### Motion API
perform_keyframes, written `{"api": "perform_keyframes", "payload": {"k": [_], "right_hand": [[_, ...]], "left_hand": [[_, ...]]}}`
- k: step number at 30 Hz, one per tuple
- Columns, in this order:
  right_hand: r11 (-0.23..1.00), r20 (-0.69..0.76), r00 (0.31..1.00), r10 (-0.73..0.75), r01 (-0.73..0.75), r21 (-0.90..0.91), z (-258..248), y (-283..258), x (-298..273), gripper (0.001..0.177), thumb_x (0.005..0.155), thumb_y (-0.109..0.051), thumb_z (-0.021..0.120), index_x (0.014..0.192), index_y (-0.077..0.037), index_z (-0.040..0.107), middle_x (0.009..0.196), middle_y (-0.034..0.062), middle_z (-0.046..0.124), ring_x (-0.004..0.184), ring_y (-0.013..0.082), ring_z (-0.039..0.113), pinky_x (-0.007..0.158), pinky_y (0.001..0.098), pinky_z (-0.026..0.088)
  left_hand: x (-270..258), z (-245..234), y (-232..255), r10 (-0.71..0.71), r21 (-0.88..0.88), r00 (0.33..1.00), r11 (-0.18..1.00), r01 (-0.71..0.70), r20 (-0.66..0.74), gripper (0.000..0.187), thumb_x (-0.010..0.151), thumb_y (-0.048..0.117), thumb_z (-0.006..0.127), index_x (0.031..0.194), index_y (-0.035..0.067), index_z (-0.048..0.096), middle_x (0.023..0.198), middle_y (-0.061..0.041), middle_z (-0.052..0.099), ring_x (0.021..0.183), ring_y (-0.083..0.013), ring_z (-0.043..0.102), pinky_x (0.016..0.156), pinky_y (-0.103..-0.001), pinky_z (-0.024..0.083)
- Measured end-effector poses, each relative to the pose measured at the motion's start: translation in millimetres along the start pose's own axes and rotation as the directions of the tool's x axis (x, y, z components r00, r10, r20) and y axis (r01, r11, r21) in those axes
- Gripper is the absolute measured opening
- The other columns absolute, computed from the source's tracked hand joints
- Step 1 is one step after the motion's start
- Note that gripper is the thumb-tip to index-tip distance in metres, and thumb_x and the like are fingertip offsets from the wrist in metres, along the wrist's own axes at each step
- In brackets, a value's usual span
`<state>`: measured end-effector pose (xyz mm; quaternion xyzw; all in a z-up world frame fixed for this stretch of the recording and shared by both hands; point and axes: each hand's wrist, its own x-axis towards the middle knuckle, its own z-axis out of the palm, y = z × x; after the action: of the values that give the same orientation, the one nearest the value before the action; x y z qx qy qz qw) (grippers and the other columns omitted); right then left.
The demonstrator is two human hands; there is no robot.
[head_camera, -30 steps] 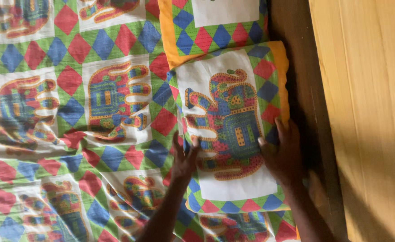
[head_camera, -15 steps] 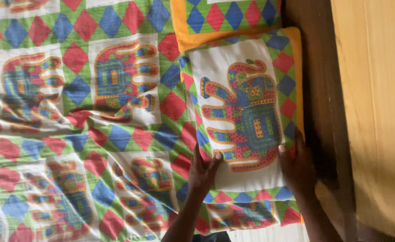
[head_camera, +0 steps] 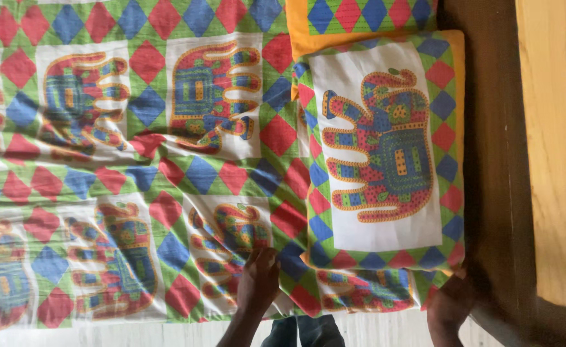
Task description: The person folds a pillowcase by laying it flat on a bed, tucking a pillow inside, and folding the excess fabric over to secure it.
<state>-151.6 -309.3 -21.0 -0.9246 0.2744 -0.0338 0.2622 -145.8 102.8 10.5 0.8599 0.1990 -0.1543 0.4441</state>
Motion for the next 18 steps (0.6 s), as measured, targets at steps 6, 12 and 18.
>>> {"api": "perform_keyframes", "payload": {"k": [6,12,18], "right_hand": [[0.948,0.320,0.947,0.000,0.102,-0.302,16.3,91.5,-21.2,0.036,0.103,-0.035,0.052,0.118,-0.004,0.063,0.102,0.0230,0.072,0.099,0.0393,0.067,0.093,0.0458,0.053],[0.843,0.326,0.925,-0.196,0.329,-0.425,26.5,98.7,-26.6,0.067,0.081,-0.041,0.071,0.140,-0.013,0.062,0.140,0.0294,0.054,0.129,0.0483,0.051,0.104,0.0585,0.044],[0.850,0.358,0.905,-0.232,0.367,-0.377,20.5,98.2,-16.4,0.059,0.083,-0.035,0.073,0.138,-0.015,0.066,0.132,0.0321,0.055,0.122,0.0496,0.052,0.099,0.0578,0.046]], "left_hand": [[-17.7,-28.3,-32.3,0.221,0.167,0.974,0.964,-0.209,-0.057,0.037,0.078,0.006,0.073,0.115,0.006,0.066,0.112,-0.017,0.067,0.104,-0.0406,0.065,0.086,-0.049,0.053],[-18.7,-30.8,-26.9,0.214,0.140,0.977,0.968,-0.209,-0.024,0.035,0.079,0.007,0.073,0.114,0.008,0.067,0.118,-0.016,0.069,0.108,-0.0395,0.065,0.087,-0.048,0.054],[-42.3,26.9,4.4,0.402,-0.001,0.914,0.915,-0.403,-0.065,0.035,0.082,0.008,0.072,0.116,0.006,0.066,0.114,-0.018,0.070,0.107,-0.0411,0.066,0.087,-0.049,0.055]]}}
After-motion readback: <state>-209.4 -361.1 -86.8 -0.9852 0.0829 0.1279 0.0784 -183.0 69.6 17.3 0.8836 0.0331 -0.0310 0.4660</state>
